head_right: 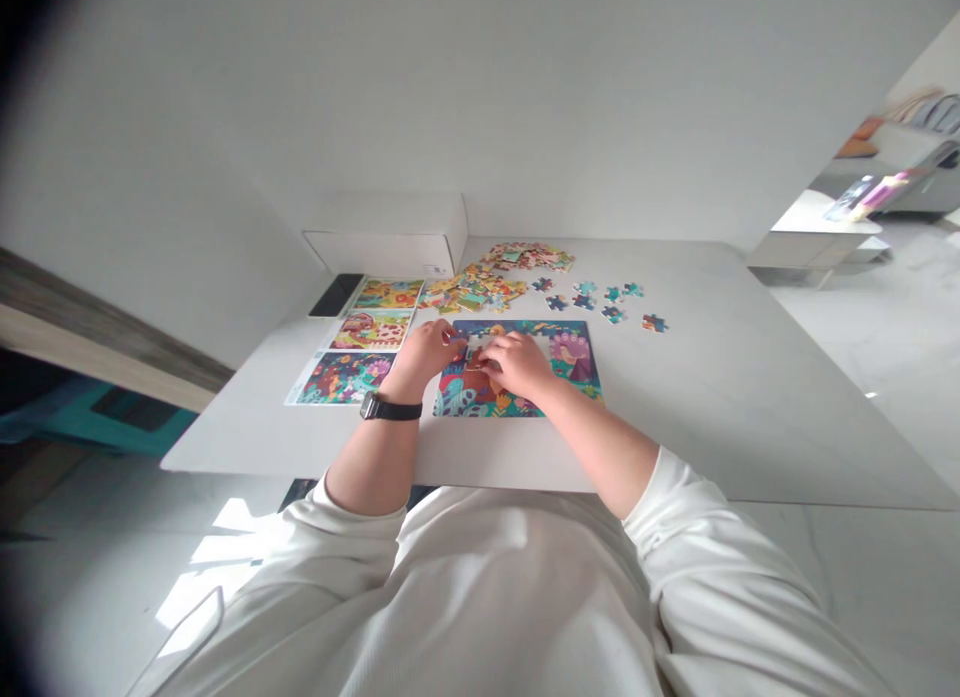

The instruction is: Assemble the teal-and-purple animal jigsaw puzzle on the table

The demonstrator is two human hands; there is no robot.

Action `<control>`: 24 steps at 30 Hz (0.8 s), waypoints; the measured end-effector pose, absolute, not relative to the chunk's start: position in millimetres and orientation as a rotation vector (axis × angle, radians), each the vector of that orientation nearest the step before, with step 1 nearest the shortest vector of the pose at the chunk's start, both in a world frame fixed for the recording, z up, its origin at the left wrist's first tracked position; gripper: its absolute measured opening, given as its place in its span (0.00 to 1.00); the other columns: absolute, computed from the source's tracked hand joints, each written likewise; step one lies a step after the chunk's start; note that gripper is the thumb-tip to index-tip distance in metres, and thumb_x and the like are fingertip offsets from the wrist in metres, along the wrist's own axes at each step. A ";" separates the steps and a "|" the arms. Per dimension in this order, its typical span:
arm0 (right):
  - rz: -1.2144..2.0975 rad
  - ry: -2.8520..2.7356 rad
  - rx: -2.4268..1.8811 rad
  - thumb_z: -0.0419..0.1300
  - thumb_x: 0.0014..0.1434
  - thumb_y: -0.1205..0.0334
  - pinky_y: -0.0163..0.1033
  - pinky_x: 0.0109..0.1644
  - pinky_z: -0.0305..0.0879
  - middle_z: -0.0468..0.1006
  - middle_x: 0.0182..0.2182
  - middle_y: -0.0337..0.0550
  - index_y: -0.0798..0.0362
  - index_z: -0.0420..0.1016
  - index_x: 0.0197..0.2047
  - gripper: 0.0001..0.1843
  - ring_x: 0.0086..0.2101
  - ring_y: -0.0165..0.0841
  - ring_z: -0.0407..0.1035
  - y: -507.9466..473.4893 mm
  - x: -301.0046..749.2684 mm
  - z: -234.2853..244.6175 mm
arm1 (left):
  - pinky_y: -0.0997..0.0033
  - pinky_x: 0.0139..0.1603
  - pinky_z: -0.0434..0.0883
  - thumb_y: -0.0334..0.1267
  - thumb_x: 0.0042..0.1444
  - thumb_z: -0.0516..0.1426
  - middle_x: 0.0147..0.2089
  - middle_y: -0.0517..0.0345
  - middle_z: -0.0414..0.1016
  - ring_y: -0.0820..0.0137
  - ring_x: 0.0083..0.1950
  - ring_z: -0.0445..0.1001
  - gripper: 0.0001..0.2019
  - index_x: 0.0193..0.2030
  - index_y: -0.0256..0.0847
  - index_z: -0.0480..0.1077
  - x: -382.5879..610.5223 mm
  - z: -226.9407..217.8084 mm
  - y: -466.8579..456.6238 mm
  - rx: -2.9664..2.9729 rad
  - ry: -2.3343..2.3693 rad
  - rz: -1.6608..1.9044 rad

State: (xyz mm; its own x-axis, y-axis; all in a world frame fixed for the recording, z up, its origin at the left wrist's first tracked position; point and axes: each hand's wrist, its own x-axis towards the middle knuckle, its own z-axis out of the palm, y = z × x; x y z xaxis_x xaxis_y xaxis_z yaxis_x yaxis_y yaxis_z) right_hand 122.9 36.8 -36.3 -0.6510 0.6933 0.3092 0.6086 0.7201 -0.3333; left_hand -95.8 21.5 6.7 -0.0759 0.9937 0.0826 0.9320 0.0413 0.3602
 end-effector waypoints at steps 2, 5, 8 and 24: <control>0.290 -2.525 -1.011 0.68 0.71 0.59 0.52 0.64 0.66 0.87 0.53 0.48 0.46 0.88 0.53 0.10 0.54 0.45 0.74 36.8 122.3 -36.4 | 0.63 0.58 0.76 0.44 0.66 0.64 0.58 0.42 0.82 0.55 0.57 0.82 0.15 0.55 0.39 0.82 -96.7 6.6 21.2 2.033 2.109 0.445; 0.288 -2.538 -1.028 0.68 0.71 0.59 0.52 0.65 0.66 0.87 0.53 0.48 0.46 0.88 0.53 0.10 0.54 0.45 0.74 36.5 121.6 -35.4 | 0.63 0.60 0.76 0.45 0.65 0.65 0.60 0.42 0.82 0.54 0.58 0.82 0.16 0.54 0.40 0.84 -97.0 6.9 20.6 2.052 2.089 0.406; 0.287 -2.544 -1.038 0.67 0.72 0.59 0.51 0.65 0.66 0.87 0.53 0.48 0.46 0.89 0.53 0.11 0.54 0.45 0.75 36.2 120.9 -34.8 | 0.62 0.61 0.76 0.46 0.64 0.66 0.59 0.42 0.83 0.53 0.59 0.81 0.17 0.55 0.40 0.85 -96.9 7.0 20.6 2.057 2.081 0.377; 0.283 -2.570 -1.026 0.67 0.71 0.60 0.51 0.66 0.68 0.87 0.53 0.48 0.46 0.90 0.54 0.12 0.54 0.44 0.75 36.1 118.1 -31.9 | 0.59 0.55 0.78 0.46 0.62 0.66 0.57 0.40 0.80 0.51 0.54 0.82 0.17 0.54 0.40 0.85 -100.1 -1.0 24.1 2.091 2.028 0.363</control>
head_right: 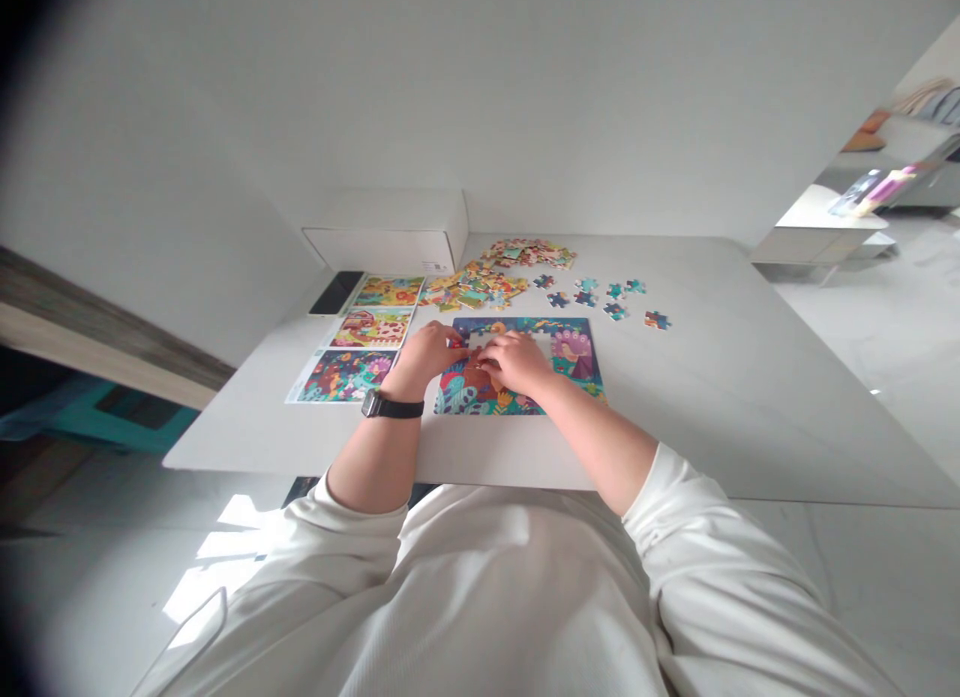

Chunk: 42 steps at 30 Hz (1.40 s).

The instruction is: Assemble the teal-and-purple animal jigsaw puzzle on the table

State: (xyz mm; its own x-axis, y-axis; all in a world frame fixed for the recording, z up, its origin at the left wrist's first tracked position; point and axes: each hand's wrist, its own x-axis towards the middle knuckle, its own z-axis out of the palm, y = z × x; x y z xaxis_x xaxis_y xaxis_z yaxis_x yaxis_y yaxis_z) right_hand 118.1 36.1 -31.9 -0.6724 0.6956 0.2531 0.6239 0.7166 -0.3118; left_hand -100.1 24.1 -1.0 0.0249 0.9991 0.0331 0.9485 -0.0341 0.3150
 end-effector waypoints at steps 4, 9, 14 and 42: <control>0.215 -2.586 -1.033 0.68 0.70 0.61 0.52 0.65 0.69 0.85 0.56 0.49 0.46 0.90 0.53 0.11 0.55 0.45 0.74 34.7 118.1 -31.5 | 0.59 0.55 0.78 0.46 0.61 0.67 0.58 0.40 0.79 0.51 0.54 0.82 0.20 0.57 0.41 0.83 -99.8 -1.5 23.5 2.101 2.031 0.323; 0.230 -2.629 -1.001 0.67 0.71 0.61 0.50 0.64 0.69 0.86 0.52 0.50 0.47 0.90 0.54 0.12 0.54 0.45 0.76 30.8 117.6 -26.7 | 0.60 0.53 0.78 0.46 0.61 0.68 0.59 0.41 0.77 0.53 0.52 0.82 0.22 0.59 0.41 0.81 -102.5 -2.5 24.2 2.116 2.007 0.272; 0.266 -2.695 -0.992 0.69 0.70 0.60 0.50 0.62 0.70 0.88 0.50 0.49 0.45 0.91 0.54 0.12 0.53 0.45 0.77 29.1 119.6 -21.3 | 0.62 0.57 0.77 0.46 0.58 0.70 0.60 0.42 0.76 0.55 0.52 0.82 0.25 0.61 0.41 0.80 -107.5 -5.0 25.7 2.175 1.929 0.251; 0.545 -2.141 -1.233 0.67 0.69 0.59 0.38 0.51 0.72 0.90 0.39 0.42 0.49 0.88 0.44 0.07 0.40 0.35 0.82 83.6 184.7 34.0 | 0.63 0.55 0.75 0.38 0.68 0.55 0.51 0.48 0.86 0.57 0.53 0.82 0.12 0.47 0.45 0.81 -89.3 1.6 27.3 2.064 1.888 0.797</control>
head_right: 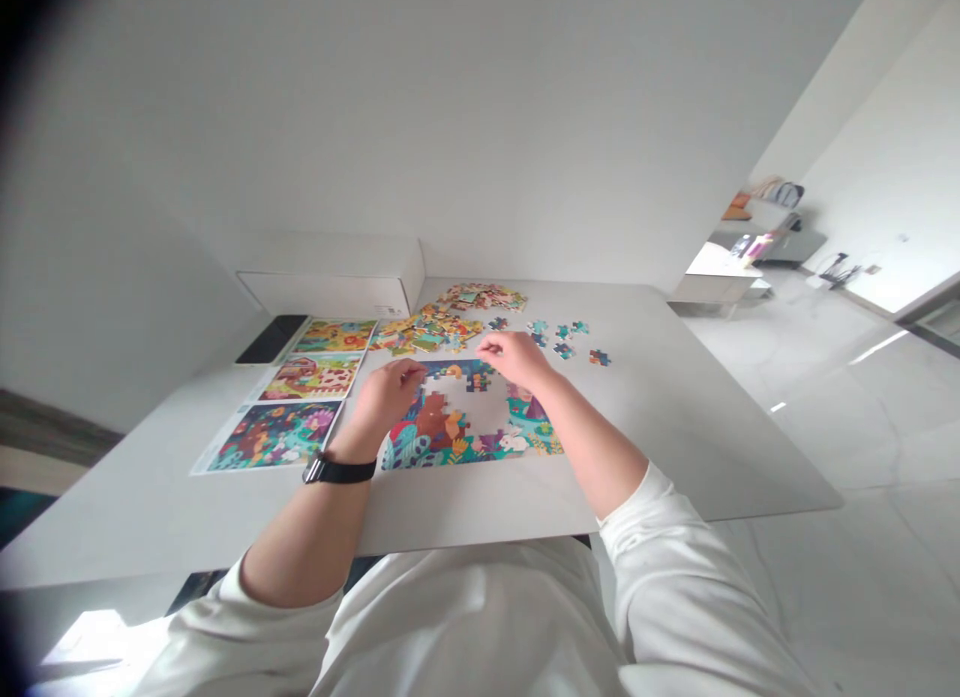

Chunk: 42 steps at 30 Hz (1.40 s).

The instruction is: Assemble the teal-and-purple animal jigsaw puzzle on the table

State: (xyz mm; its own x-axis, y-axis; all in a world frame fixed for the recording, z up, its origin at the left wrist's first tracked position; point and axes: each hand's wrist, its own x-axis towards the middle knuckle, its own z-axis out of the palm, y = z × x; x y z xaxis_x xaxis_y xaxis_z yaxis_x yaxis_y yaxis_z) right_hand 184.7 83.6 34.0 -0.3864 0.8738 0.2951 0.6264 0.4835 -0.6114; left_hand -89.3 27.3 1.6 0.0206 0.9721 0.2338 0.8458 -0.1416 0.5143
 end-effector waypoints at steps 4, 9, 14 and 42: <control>0.513 -1.838 -1.560 0.54 0.77 0.44 0.37 0.39 0.69 0.84 0.27 0.43 0.53 0.84 0.34 0.28 0.28 0.34 0.76 126.6 227.3 46.7 | 0.68 0.44 0.72 0.42 0.64 0.60 0.39 0.54 0.86 0.62 0.40 0.81 0.07 0.38 0.45 0.79 -81.7 9.8 22.8 1.887 1.825 0.913; 0.399 -1.894 -1.683 0.62 0.71 0.58 0.39 0.48 0.73 0.90 0.42 0.44 0.49 0.87 0.50 0.12 0.40 0.36 0.82 166.8 246.5 35.6 | 0.70 0.35 0.66 0.50 0.61 0.63 0.28 0.59 0.80 0.66 0.31 0.75 0.14 0.30 0.44 0.72 -75.2 14.7 17.7 1.693 1.849 1.064; 0.284 -2.226 -1.809 0.69 0.66 0.64 0.42 0.60 0.73 0.88 0.54 0.51 0.49 0.87 0.57 0.17 0.53 0.40 0.82 193.4 234.7 9.9 | 0.71 0.31 0.65 0.50 0.68 0.55 0.29 0.57 0.80 0.69 0.27 0.72 0.16 0.34 0.43 0.75 -74.1 13.7 16.0 1.628 1.760 1.169; 1.224 -1.527 -1.199 0.76 0.58 0.56 0.36 0.38 0.74 0.85 0.33 0.41 0.51 0.79 0.41 0.13 0.32 0.33 0.79 125.8 213.0 39.5 | 0.74 0.29 0.66 0.60 0.57 0.69 0.33 0.56 0.80 0.72 0.29 0.71 0.23 0.43 0.40 0.78 -87.1 41.2 71.1 1.551 1.224 1.342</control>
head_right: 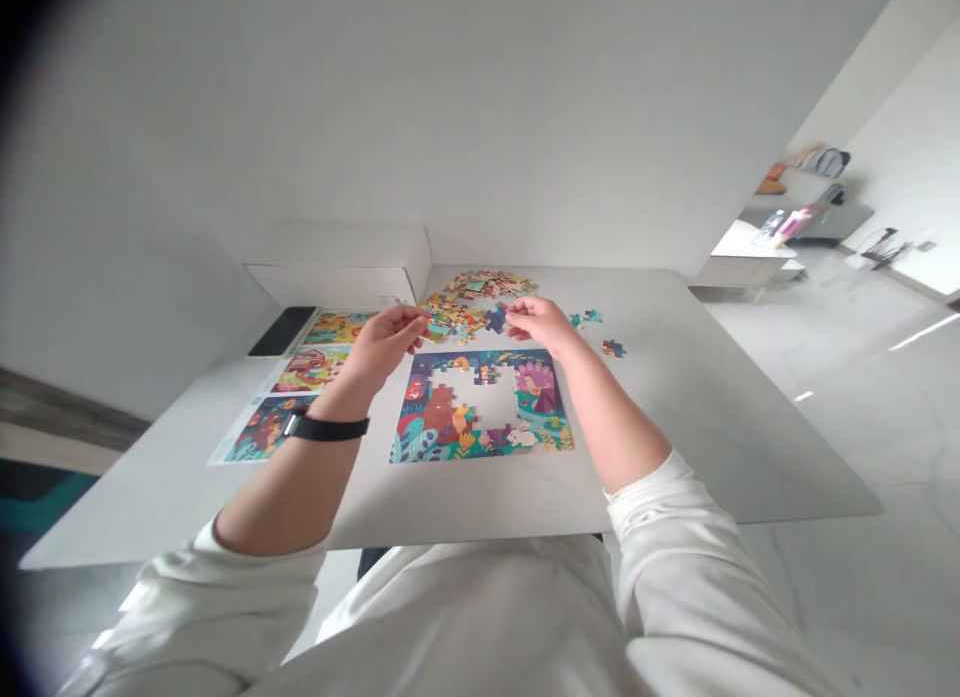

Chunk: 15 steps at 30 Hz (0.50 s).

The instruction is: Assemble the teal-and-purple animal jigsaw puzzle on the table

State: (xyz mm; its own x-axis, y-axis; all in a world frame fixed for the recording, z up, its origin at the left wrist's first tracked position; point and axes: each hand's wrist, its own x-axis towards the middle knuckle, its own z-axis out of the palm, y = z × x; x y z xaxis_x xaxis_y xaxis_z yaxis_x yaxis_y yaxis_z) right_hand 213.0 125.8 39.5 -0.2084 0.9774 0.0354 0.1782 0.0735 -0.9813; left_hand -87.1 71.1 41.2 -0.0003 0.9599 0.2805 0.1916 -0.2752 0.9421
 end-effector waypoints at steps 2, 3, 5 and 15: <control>1.308 -1.461 -1.168 0.76 0.58 0.53 0.35 0.37 0.74 0.87 0.35 0.42 0.50 0.78 0.40 0.14 0.33 0.33 0.81 108.9 201.7 37.4 | 0.73 0.30 0.67 0.63 0.58 0.68 0.34 0.56 0.81 0.72 0.30 0.72 0.25 0.43 0.40 0.77 -79.7 48.5 73.3 1.618 1.215 1.283; 1.337 -1.431 -1.160 0.75 0.59 0.52 0.34 0.37 0.74 0.87 0.36 0.42 0.50 0.78 0.39 0.14 0.33 0.33 0.81 101.0 195.8 33.7 | 0.73 0.30 0.67 0.64 0.59 0.67 0.33 0.56 0.80 0.71 0.30 0.71 0.26 0.42 0.40 0.77 -75.4 48.0 72.4 1.651 1.213 1.262; 1.382 -1.397 -1.162 0.74 0.60 0.51 0.35 0.37 0.74 0.88 0.37 0.42 0.49 0.78 0.38 0.14 0.34 0.33 0.81 87.3 184.5 22.7 | 0.72 0.31 0.67 0.66 0.60 0.65 0.31 0.57 0.78 0.71 0.30 0.70 0.26 0.38 0.40 0.76 -67.1 39.7 67.1 1.717 1.218 1.229; 1.378 -1.529 -1.101 0.74 0.57 0.47 0.38 0.38 0.73 0.87 0.35 0.42 0.49 0.81 0.39 0.16 0.34 0.36 0.80 68.7 158.5 -11.3 | 0.71 0.34 0.69 0.55 0.54 0.70 0.35 0.54 0.82 0.69 0.33 0.75 0.20 0.40 0.40 0.78 -70.9 -7.3 49.1 1.623 1.183 1.150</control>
